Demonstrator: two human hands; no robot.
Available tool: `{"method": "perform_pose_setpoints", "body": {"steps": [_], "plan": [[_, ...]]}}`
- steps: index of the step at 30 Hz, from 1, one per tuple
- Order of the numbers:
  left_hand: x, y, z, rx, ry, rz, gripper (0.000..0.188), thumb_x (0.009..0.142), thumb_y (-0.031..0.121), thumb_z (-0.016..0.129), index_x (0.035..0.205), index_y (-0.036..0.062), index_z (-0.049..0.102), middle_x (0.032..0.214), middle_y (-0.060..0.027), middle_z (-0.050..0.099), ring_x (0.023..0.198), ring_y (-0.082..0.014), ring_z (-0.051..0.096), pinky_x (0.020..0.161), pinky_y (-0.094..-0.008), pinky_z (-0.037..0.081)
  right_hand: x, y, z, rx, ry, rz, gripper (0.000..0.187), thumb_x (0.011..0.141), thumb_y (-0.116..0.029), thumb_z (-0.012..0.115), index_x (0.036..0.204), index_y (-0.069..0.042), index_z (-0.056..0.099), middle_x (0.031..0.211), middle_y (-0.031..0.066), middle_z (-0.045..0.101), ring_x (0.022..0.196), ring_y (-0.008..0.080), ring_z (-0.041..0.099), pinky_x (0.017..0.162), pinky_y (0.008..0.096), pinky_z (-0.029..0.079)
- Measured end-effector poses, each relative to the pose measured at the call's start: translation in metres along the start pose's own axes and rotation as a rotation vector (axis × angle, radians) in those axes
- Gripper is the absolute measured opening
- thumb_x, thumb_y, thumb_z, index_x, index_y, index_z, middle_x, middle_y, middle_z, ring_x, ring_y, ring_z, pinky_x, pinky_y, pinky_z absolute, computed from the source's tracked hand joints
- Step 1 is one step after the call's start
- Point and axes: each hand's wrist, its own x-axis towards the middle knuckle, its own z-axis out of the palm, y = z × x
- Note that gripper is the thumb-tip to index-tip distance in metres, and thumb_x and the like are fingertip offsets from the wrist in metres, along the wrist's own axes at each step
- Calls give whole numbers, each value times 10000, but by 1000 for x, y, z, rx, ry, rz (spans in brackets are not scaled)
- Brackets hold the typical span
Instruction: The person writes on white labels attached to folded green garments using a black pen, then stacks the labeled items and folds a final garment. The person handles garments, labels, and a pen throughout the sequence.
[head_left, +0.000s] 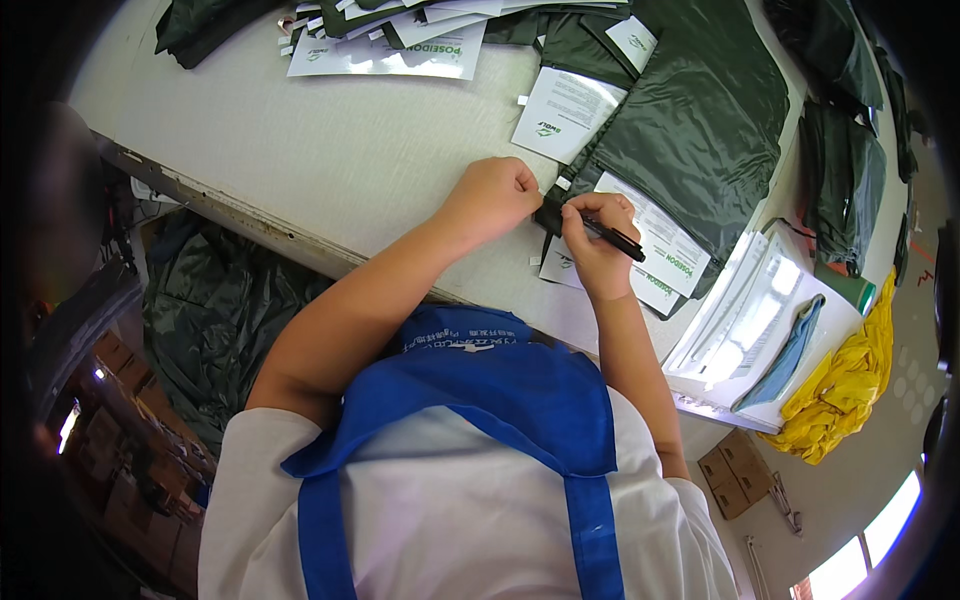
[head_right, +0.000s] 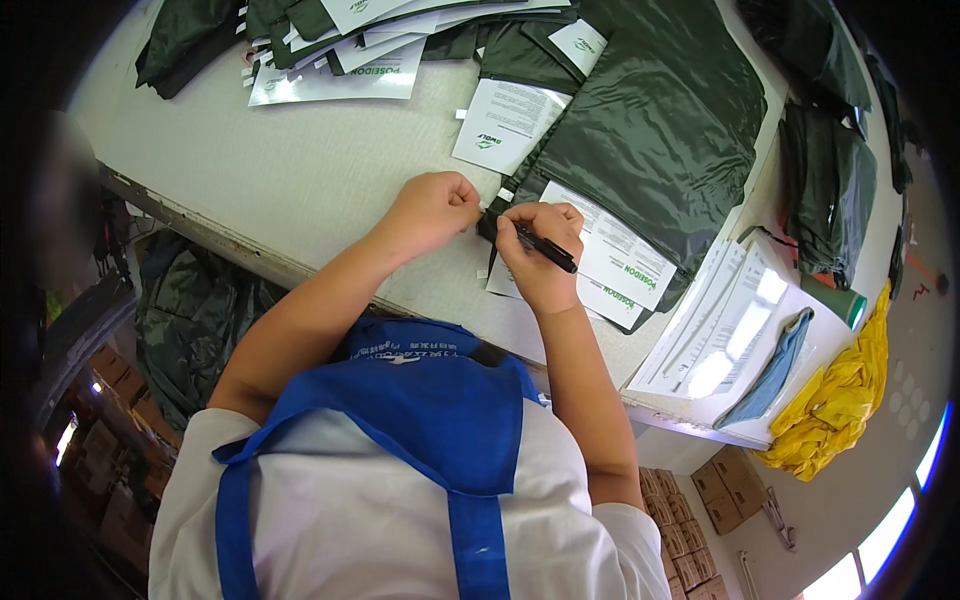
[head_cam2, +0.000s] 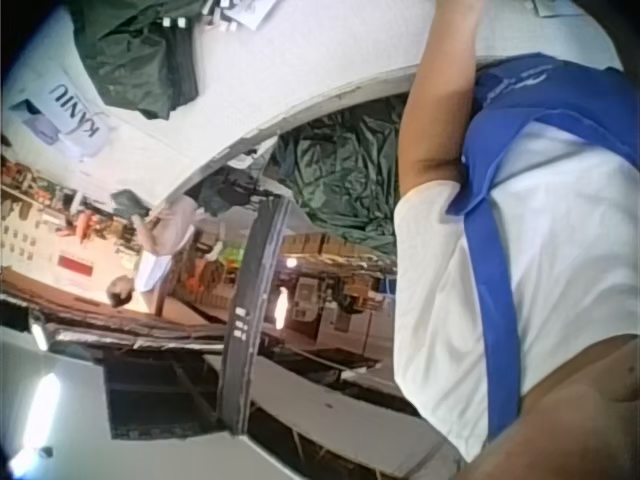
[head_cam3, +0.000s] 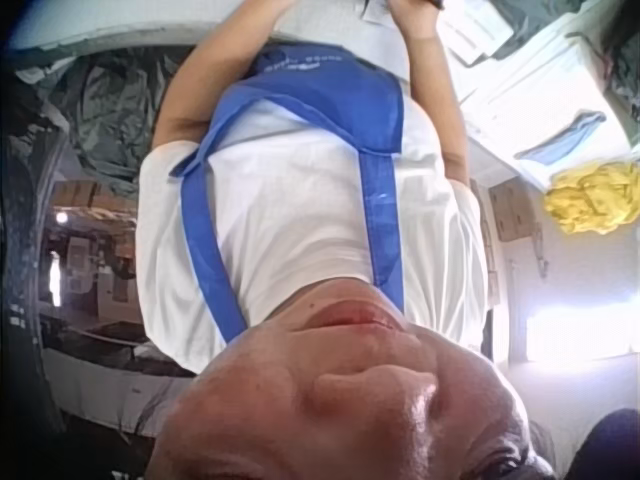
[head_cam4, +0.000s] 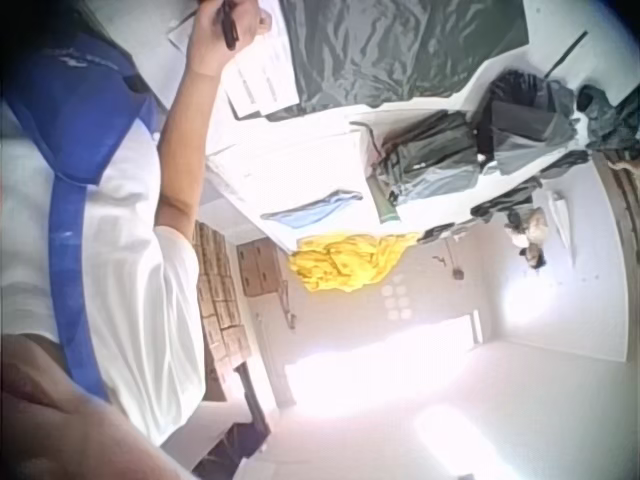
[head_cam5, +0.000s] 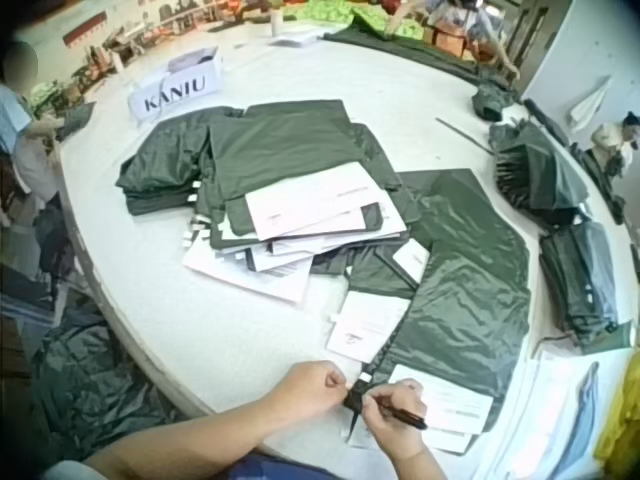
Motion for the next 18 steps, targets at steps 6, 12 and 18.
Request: {"method": "perform_pose_setpoints", "body": {"steps": [6,12,18], "plan": [[3,-5,4,56,26,47,130,788,124,606,798,-1,640,667,-91,639,597,-180,610,562,-297,473,2,-3,2,-30,-10,-15,93,700,-106,711,741,-94,629,699,19,636,665,198,543,807,326,368],[1,-6,4,60,29,93,112,802,110,600,800,-1,614,651,-62,616,573,-124,575,542,-274,448,-1,-4,-3,-21,2,30,99,739,-97,700,802,-72,628,755,53,645,695,208,566,801,333,406],[-3,-3,8,-86,18,199,150,817,105,577,941,20,570,713,-63,605,580,-125,535,534,-278,417,-6,0,-28,-115,149,20,165,882,-65,567,1038,-34,611,1044,114,635,983,274,567,887,341,423]]}}
